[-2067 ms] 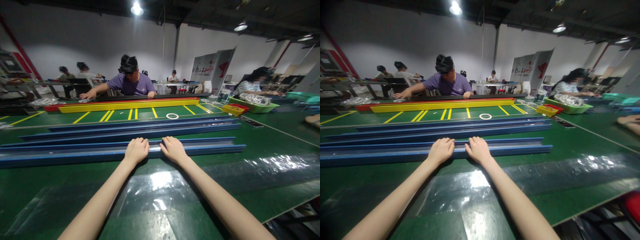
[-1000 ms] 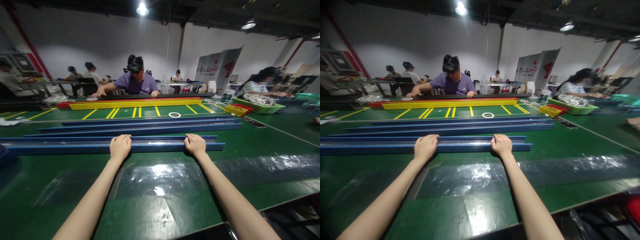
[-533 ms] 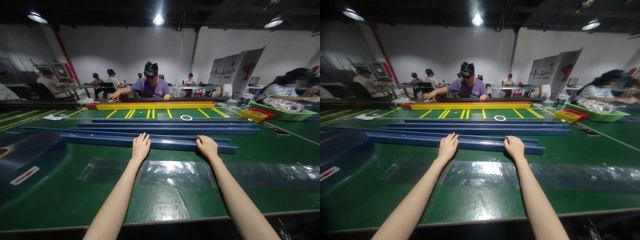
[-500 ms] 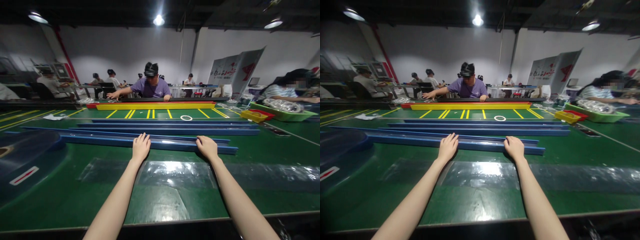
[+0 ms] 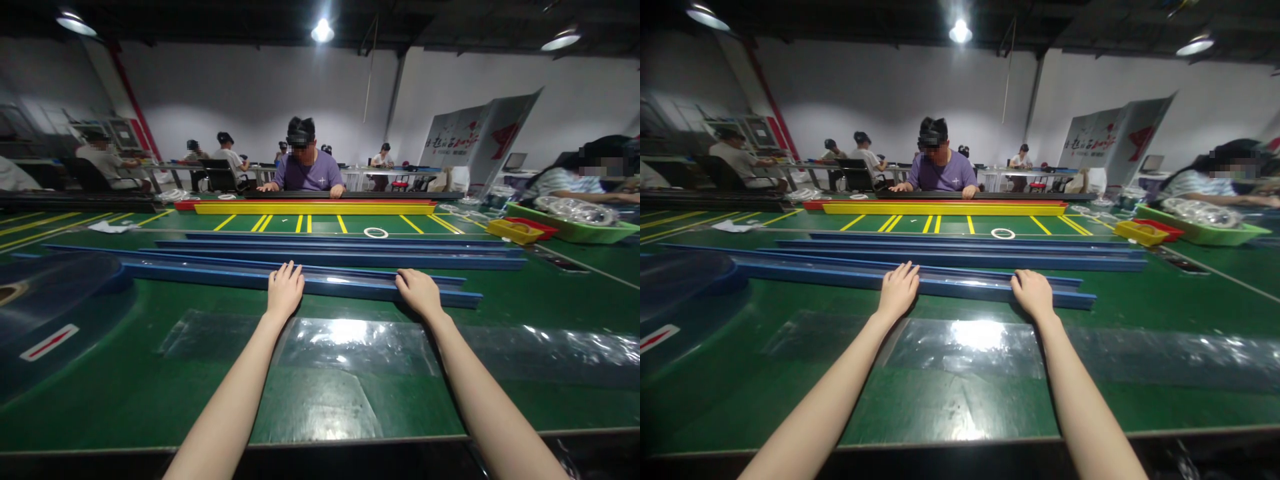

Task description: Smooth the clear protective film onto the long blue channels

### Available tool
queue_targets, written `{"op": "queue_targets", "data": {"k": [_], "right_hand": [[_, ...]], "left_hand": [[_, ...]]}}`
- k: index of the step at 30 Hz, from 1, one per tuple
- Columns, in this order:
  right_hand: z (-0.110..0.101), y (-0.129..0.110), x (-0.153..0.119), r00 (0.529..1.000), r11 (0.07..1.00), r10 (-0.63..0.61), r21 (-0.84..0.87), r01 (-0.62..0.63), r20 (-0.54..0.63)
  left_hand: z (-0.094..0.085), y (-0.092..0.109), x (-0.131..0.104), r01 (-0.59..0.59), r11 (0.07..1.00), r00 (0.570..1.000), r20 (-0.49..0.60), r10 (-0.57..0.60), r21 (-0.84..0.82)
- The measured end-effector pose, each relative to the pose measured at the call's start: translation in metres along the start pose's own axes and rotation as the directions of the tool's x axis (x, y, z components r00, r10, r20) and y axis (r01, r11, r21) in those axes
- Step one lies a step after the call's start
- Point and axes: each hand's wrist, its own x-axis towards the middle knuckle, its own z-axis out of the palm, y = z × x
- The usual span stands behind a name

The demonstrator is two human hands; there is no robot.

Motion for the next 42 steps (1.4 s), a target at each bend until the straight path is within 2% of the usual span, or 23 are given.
{"op": "queue_targets", "data": {"k": [4, 8, 12, 15, 19, 23, 26, 28, 31, 35, 38, 42], "right_hand": [[0.000, -0.004, 0.001, 0.999, 0.999, 0.017, -0.041, -0.018, -0.037], [-0.001, -0.011, 0.001, 0.989, 0.992, 0.115, -0.045, -0.120, -0.089], [-0.001, -0.019, -0.003, 0.979, 0.985, 0.171, 0.022, -0.170, -0.112], [-0.002, -0.031, -0.004, 0.987, 0.991, 0.128, 0.045, -0.124, -0.101], [-0.002, -0.055, -0.002, 0.997, 0.999, -0.023, 0.043, 0.026, -0.072], [-0.003, -0.067, 0.004, 0.991, 0.990, -0.135, 0.024, 0.136, -0.019], [-0.005, -0.060, 0.007, 0.986, 0.987, -0.162, 0.019, 0.162, 0.027], [-0.007, -0.048, 0.007, 0.991, 0.992, -0.126, 0.003, 0.126, 0.033], [-0.008, -0.025, 0.002, 1.000, 0.999, -0.009, -0.036, 0.009, -0.013], [-0.006, -0.002, -0.004, 0.990, 0.990, 0.069, -0.115, -0.083, -0.124], [-0.003, 0.001, -0.005, 0.983, 0.984, 0.089, -0.140, -0.112, -0.158], [-0.002, -0.007, -0.004, 0.982, 0.984, 0.094, -0.136, -0.116, -0.162]], "left_hand": [[0.001, 0.002, -0.001, 0.023, 1.000, 1.000, 0.001, -0.023, 0.009], [0.001, 0.011, -0.001, 0.046, 0.999, 0.999, -0.007, -0.046, -0.010], [0.000, 0.023, 0.000, -0.018, 0.998, 1.000, 0.014, 0.019, -0.062], [-0.001, 0.030, 0.001, -0.110, 0.990, 0.993, 0.030, 0.113, -0.087], [-0.001, 0.032, 0.000, -0.256, 0.960, 0.963, 0.057, 0.264, -0.110], [0.000, 0.029, 0.000, -0.255, 0.961, 0.961, 0.084, 0.265, -0.106], [0.001, 0.028, 0.000, -0.229, 0.969, 0.967, 0.088, 0.237, -0.095], [0.001, 0.027, -0.001, -0.231, 0.969, 0.967, 0.087, 0.238, -0.090], [0.001, 0.028, -0.001, -0.237, 0.968, 0.967, 0.076, 0.244, -0.085], [0.002, 0.028, -0.002, -0.235, 0.968, 0.968, 0.069, 0.242, -0.087], [0.002, 0.029, -0.002, -0.233, 0.968, 0.968, 0.072, 0.240, -0.095], [0.001, 0.030, -0.001, -0.232, 0.967, 0.969, 0.057, 0.239, -0.109]]}}
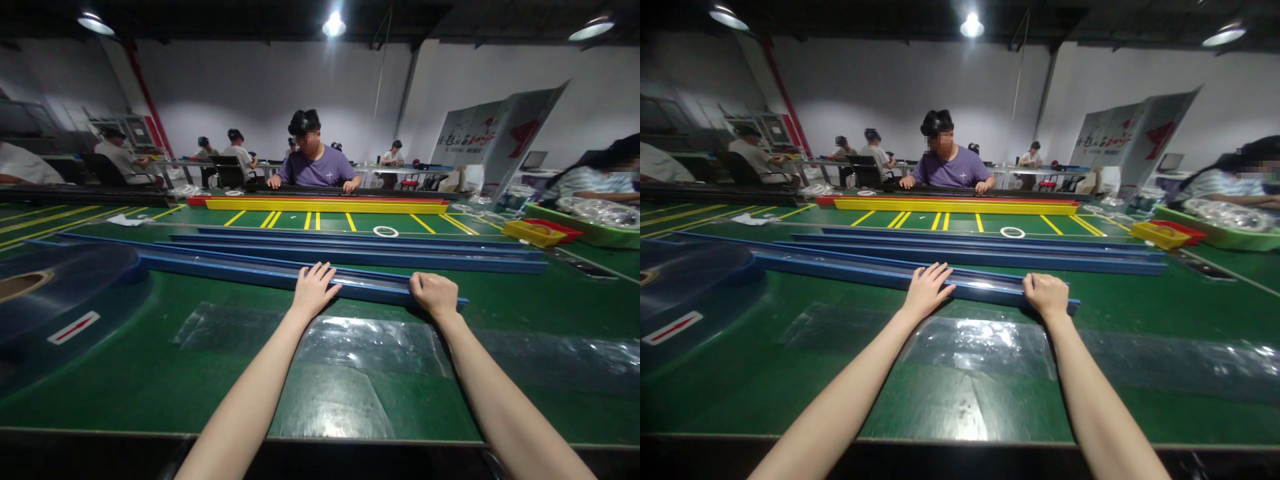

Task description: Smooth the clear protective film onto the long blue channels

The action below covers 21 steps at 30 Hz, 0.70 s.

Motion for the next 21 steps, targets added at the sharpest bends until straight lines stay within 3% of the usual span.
{"op": "queue_targets", "data": {"k": [6, 11, 15, 21], "right_hand": [[-0.010, -0.036, -0.004, 0.995, 0.991, -0.099, 0.089, 0.097, 0.015], [-0.016, -0.067, -0.005, 0.980, 0.973, -0.197, 0.133, 0.191, 0.037], [-0.016, -0.068, -0.002, 0.971, 0.965, -0.236, 0.127, 0.228, 0.048], [-0.008, -0.051, 0.002, 0.959, 0.955, -0.282, 0.090, 0.282, -0.012]], "left_hand": [[-0.002, 0.000, 0.003, 0.017, 1.000, 0.998, -0.054, -0.017, 0.008], [-0.003, -0.003, 0.002, 0.059, 0.998, 0.998, -0.032, -0.059, 0.004], [-0.004, -0.003, 0.001, 0.100, 0.995, 0.995, -0.023, -0.100, 0.010], [-0.007, -0.001, 0.000, 0.123, 0.991, 0.991, 0.036, -0.125, 0.050]]}}
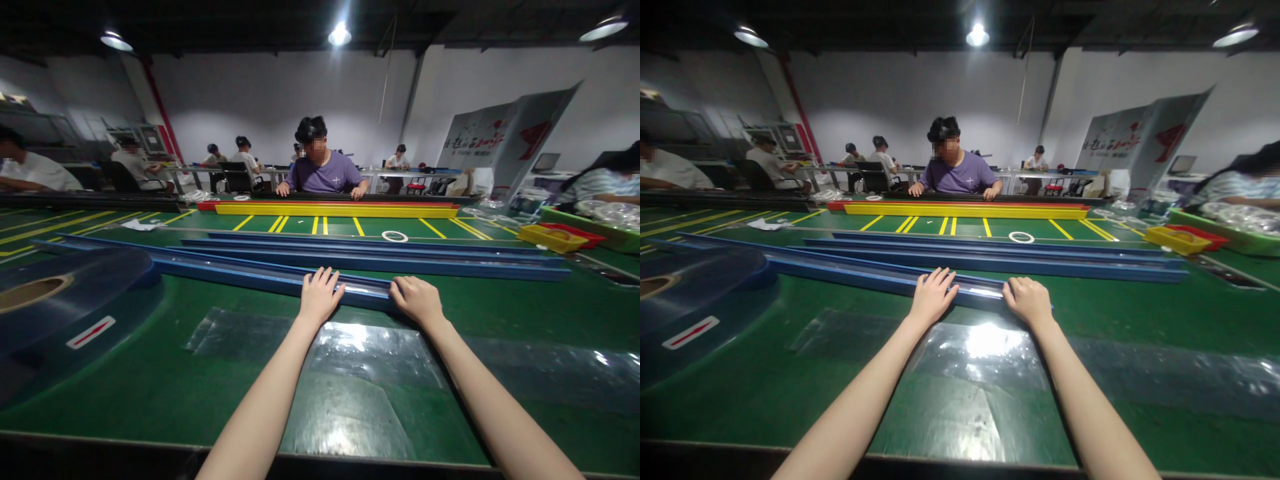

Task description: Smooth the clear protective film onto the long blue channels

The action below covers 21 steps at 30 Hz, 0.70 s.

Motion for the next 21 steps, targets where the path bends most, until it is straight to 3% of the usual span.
{"op": "queue_targets", "data": {"k": [7, 11, 16, 21], "right_hand": [[0.007, 0.016, -0.003, 0.993, 0.993, 0.089, -0.070, -0.094, -0.078], [0.002, 0.017, -0.003, 0.996, 0.994, 0.093, -0.061, -0.093, -0.001], [-0.001, 0.034, -0.008, 0.977, 0.983, 0.183, -0.016, -0.183, 0.111], [0.000, 0.038, -0.012, 0.989, 0.991, 0.131, -0.003, -0.131, 0.073]], "left_hand": [[0.000, 0.000, -0.002, 0.009, 0.999, 0.999, 0.046, -0.011, 0.034], [-0.001, 0.000, -0.001, 0.010, 1.000, 0.998, 0.059, -0.012, 0.029], [-0.003, 0.001, -0.001, 0.018, 1.000, 0.998, 0.067, -0.019, 0.020], [-0.003, 0.002, -0.002, 0.020, 1.000, 0.998, 0.055, -0.020, 0.010]]}}
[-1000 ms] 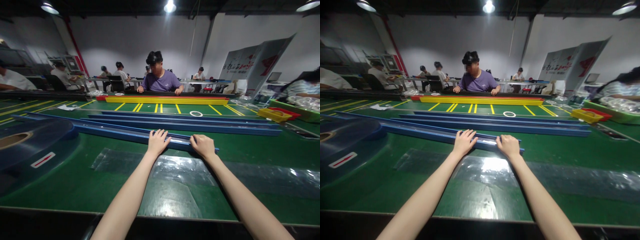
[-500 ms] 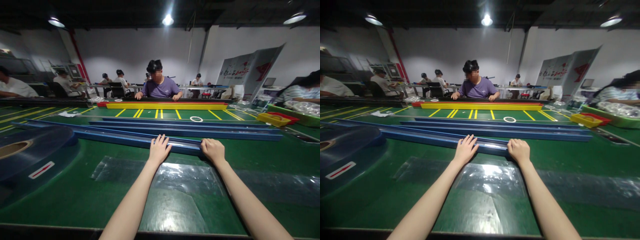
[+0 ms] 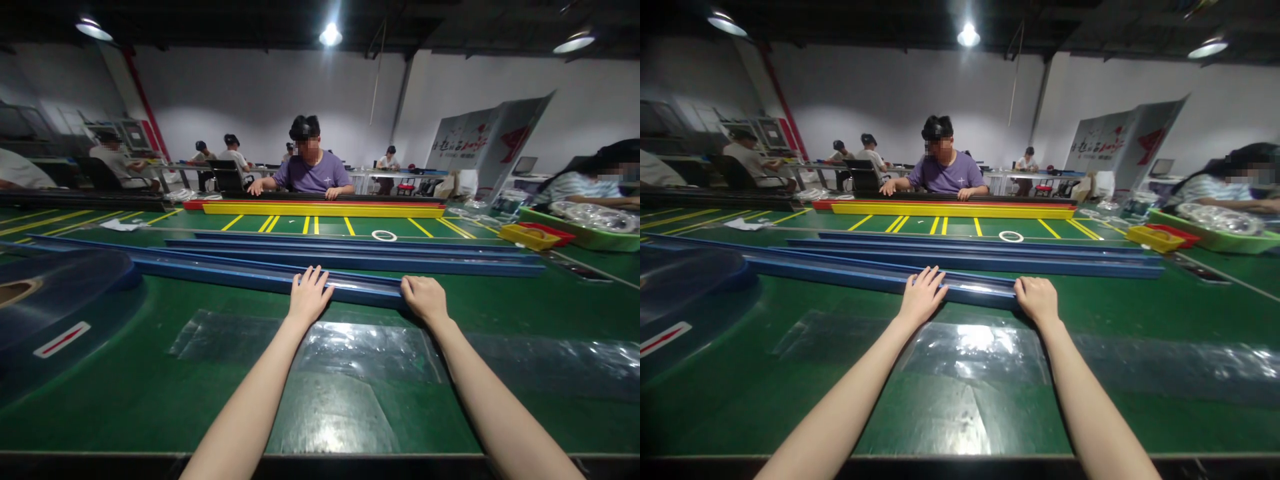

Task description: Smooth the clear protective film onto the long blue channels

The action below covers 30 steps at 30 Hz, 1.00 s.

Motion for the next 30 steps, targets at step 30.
{"op": "queue_targets", "data": {"k": [30], "right_hand": [[-0.026, -0.022, 0.001, 0.995, 0.987, -0.092, 0.131, 0.097, -0.046]], "left_hand": [[-0.054, 0.012, 0.002, -0.068, 0.998, 0.977, 0.201, 0.067, -0.003]]}}
